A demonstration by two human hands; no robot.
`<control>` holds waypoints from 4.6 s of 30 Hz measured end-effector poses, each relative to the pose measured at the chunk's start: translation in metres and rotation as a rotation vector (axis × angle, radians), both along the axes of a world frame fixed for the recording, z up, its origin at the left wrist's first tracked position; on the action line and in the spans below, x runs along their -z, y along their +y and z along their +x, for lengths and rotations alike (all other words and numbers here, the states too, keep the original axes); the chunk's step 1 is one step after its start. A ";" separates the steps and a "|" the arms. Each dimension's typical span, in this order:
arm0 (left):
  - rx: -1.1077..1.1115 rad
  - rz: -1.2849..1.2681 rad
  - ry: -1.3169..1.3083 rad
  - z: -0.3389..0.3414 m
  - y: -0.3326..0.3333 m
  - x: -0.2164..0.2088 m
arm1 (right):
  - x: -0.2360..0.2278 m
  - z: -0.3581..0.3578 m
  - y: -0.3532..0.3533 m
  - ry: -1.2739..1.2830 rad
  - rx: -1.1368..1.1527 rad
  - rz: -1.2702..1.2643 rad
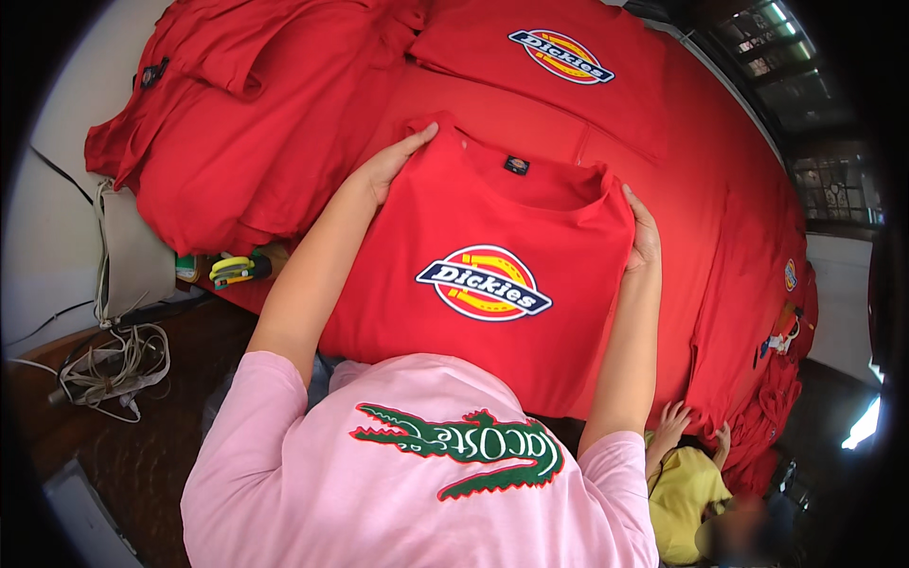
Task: The person uses shears to trim loose threads from red garments on a table, folds each garment, and stacks them into a pile.
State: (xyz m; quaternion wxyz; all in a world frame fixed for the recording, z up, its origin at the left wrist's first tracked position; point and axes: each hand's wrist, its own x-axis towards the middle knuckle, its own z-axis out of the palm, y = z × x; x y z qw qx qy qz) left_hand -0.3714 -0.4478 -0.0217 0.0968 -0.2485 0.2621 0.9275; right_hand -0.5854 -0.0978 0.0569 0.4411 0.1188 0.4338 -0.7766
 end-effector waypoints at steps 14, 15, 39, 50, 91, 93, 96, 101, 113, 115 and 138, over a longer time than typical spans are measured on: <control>-0.178 -0.177 0.134 -0.025 -0.066 -0.013 | -0.024 -0.067 0.022 0.128 -0.159 0.341; -0.188 -0.162 0.145 -0.028 -0.064 -0.012 | -0.007 -0.070 0.028 0.161 -0.036 0.297; -0.060 -0.672 0.115 0.009 0.012 -0.028 | 0.051 -0.036 0.071 1.194 -0.099 1.300; -0.002 -0.884 -0.122 0.141 0.110 0.027 | 0.090 0.164 0.215 1.329 -0.302 1.561; -0.066 0.127 0.436 0.017 0.000 -0.025 | 0.013 -0.041 0.030 0.146 -0.095 0.390; -0.161 0.119 0.460 -0.013 -0.028 -0.030 | 0.017 -0.063 0.040 0.300 -0.263 0.794; -0.191 -0.003 0.269 -0.025 -0.059 -0.008 | -0.024 -0.048 0.015 0.531 -0.404 1.186; -0.137 -0.021 0.283 -0.031 -0.075 0.013 | -0.010 -0.059 0.036 0.307 -0.043 0.429; -0.130 -0.020 0.257 -0.030 -0.087 0.026 | 0.041 -0.061 0.016 0.020 0.131 -0.175; -0.210 -0.096 0.158 -0.036 -0.075 0.015 | 0.047 -0.059 0.010 0.080 0.161 -0.254; -0.257 -0.201 0.005 -0.050 -0.073 0.051 | 0.107 -0.088 0.017 -0.008 0.138 0.118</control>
